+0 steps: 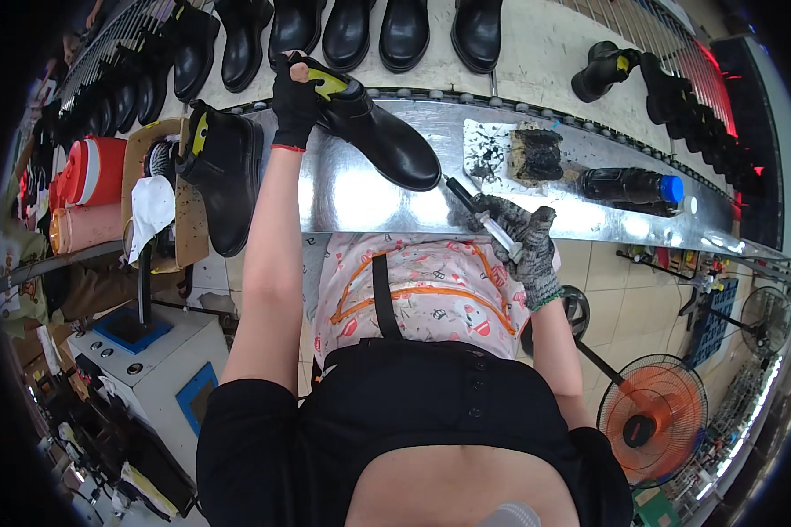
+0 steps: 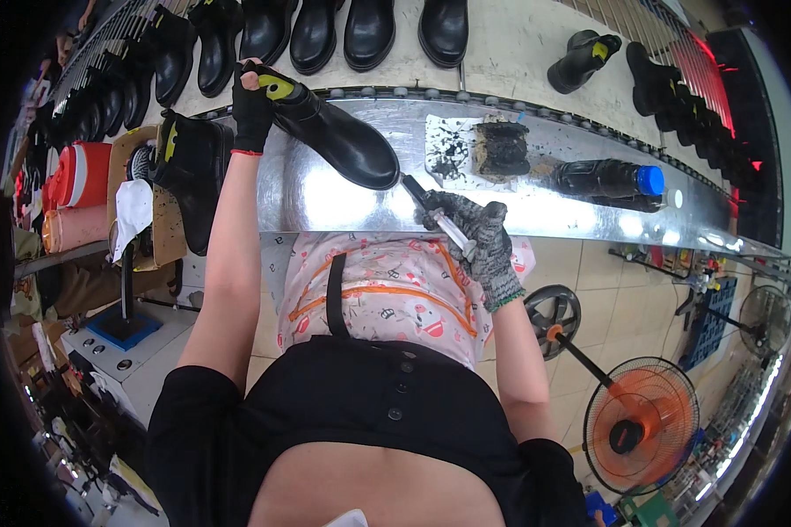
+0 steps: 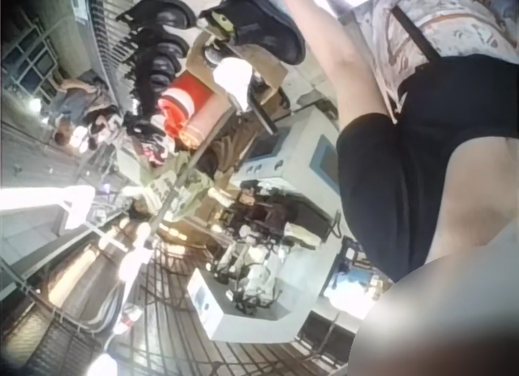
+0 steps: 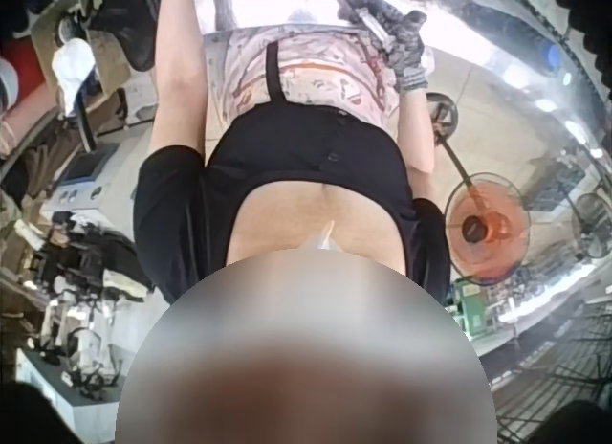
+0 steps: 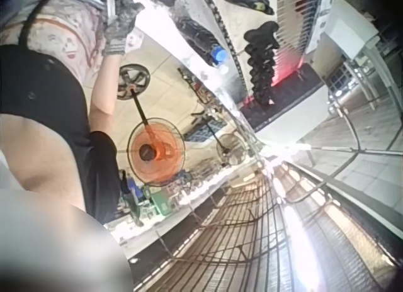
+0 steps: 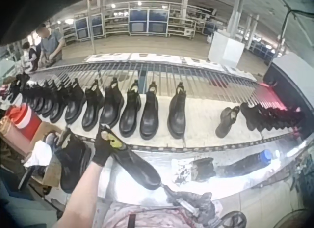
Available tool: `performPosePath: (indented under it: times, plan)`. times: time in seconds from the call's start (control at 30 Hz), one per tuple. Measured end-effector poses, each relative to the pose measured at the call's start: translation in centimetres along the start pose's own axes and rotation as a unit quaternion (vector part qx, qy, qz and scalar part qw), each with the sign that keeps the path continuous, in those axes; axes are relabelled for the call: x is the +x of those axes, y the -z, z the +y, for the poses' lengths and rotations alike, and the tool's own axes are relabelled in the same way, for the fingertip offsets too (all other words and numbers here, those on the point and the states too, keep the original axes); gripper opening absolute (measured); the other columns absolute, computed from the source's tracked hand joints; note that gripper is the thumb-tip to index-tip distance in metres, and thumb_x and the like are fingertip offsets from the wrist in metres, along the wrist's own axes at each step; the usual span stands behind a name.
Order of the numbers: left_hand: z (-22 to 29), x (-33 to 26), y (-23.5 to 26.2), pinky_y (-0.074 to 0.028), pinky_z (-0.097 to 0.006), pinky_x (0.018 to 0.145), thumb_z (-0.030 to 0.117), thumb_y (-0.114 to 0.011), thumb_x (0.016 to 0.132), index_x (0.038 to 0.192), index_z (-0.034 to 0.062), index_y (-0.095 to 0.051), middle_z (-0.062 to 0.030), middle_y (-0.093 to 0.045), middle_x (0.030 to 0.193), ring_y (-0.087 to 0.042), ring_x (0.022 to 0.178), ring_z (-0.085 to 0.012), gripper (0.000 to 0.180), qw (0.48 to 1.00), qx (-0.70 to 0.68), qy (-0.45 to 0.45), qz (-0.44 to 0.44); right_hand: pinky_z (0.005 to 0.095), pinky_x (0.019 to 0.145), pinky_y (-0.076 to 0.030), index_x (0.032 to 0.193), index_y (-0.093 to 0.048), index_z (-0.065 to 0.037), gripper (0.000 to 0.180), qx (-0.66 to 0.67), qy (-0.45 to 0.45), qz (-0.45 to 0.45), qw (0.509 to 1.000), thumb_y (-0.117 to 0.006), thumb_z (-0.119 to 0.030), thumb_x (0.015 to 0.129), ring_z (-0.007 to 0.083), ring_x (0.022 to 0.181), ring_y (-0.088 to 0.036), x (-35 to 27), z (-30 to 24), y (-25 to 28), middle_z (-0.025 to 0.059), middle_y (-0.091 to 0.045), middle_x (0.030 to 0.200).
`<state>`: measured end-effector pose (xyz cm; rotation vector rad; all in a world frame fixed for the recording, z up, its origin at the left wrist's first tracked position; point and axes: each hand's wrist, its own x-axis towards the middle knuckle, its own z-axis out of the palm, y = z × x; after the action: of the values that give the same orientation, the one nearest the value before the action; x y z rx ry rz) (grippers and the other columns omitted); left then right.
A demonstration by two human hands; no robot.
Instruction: Cleaning and applying liquid finish to the seams and soles of black leather boots on a conveyor belt.
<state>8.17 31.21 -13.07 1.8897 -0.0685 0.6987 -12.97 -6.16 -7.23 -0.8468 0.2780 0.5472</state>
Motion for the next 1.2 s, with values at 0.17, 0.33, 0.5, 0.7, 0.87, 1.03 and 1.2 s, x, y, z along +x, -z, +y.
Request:
performPosePath:
  times: [0.17, 0.33, 0.5, 0.7, 0.87, 1.03, 1.2]
  plan:
    - [6.0, 0.2, 0.4, -0.047, -0.035, 0.063, 0.058, -0.044, 0.089, 0.105, 0.0073, -0.049, -0.0103, -0.061, 0.081, -0.063, 0.075, -0.0285, 0.053, 0.996, 0.062, -0.052, -0.032, 0.0127, 0.047, -0.043, 0.123, -0.051, 0.002, 0.092, -0.047, 0.015, 0.008, 0.999, -0.022, -0.076, 0.084, 0.0059, 0.063, -0.06, -0.4, -1.2, 0.2, 0.0136, -0.065, 0.102]
    - [9.4, -1.5, 0.7, -0.046, -0.035, 0.059, 0.07, -0.051, 0.078, 0.103, 0.0083, -0.048, -0.0083, -0.058, 0.078, -0.063, 0.067, -0.0287, 0.066, 0.989, 0.134, -0.058, -0.021, 0.0148, 0.052, -0.045, 0.121, -0.055, 0.002, 0.084, -0.099, 0.085, 0.078, 0.988, -0.024, -0.07, 0.089, 0.01, 0.081, -0.062, -0.3, -1.0, -0.4, 0.0096, -0.066, 0.101]
    - [12.0, -3.9, 1.6, -0.046, -0.032, 0.056, 0.071, -0.061, 0.069, 0.099, 0.0078, -0.046, -0.005, -0.056, 0.075, -0.062, 0.064, -0.0229, 0.072, 0.986, 0.151, -0.063, -0.025, 0.0169, 0.055, -0.046, 0.12, -0.056, 0.0, 0.071, -0.108, 0.075, 0.065, 0.989, -0.031, -0.059, 0.092, 0.0093, 0.081, -0.061, -0.1, -1.7, 0.4, 0.0083, -0.066, 0.1]
    - [16.6, -6.8, 2.0, -0.046, -0.03, 0.052, 0.061, -0.082, 0.049, 0.095, 0.0081, -0.047, -0.0045, -0.053, 0.068, -0.057, 0.056, -0.0191, 0.078, 0.976, 0.215, -0.015, -0.033, 0.0189, 0.058, -0.046, 0.113, -0.063, -0.001, 0.028, -0.23, 0.088, 0.122, 0.961, -0.056, -0.016, 0.09, 0.0078, 0.078, -0.06, -0.2, -2.6, -1.5, 0.0066, -0.068, 0.093]
    - [19.5, -8.7, 2.4, -0.045, -0.03, 0.05, 0.048, -0.088, 0.048, 0.097, 0.0066, -0.045, -0.0051, -0.053, 0.066, -0.055, 0.053, -0.0185, 0.077, 0.97, 0.234, 0.012, -0.069, 0.0225, 0.069, -0.047, 0.112, -0.062, 0.001, 0.026, -0.329, 0.119, 0.138, 0.926, -0.056, -0.009, 0.089, 0.0101, 0.079, -0.061, -0.2, -2.8, -2.3, 0.0068, -0.068, 0.094]
    - [21.1, -10.0, 3.1, -0.044, -0.028, 0.049, 0.039, -0.087, 0.056, 0.1, 0.0066, -0.042, -0.0038, -0.05, 0.064, -0.053, 0.052, -0.0157, 0.071, 0.957, 0.194, 0.148, -0.156, 0.0136, 0.043, -0.035, 0.121, -0.055, 0.0, 0.088, -0.338, 0.119, 0.105, 0.928, -0.042, -0.076, 0.078, 0.0016, 0.06, -0.052, -0.3, -2.7, -2.9, 0.0071, -0.064, 0.1]
    - [21.8, -11.5, 3.3, -0.037, -0.021, 0.051, 0.022, -0.085, 0.063, 0.1, 0.0068, -0.04, 0.0003, -0.042, 0.068, -0.043, 0.058, -0.0066, 0.06, 0.953, 0.128, 0.196, -0.19, 0.0227, 0.068, -0.047, 0.118, -0.057, 0.0, 0.048, -0.386, 0.21, 0.075, 0.895, -0.055, -0.033, 0.083, 0.0125, 0.079, -0.061, -0.7, -2.3, -3.8, 0.0109, -0.066, 0.097]
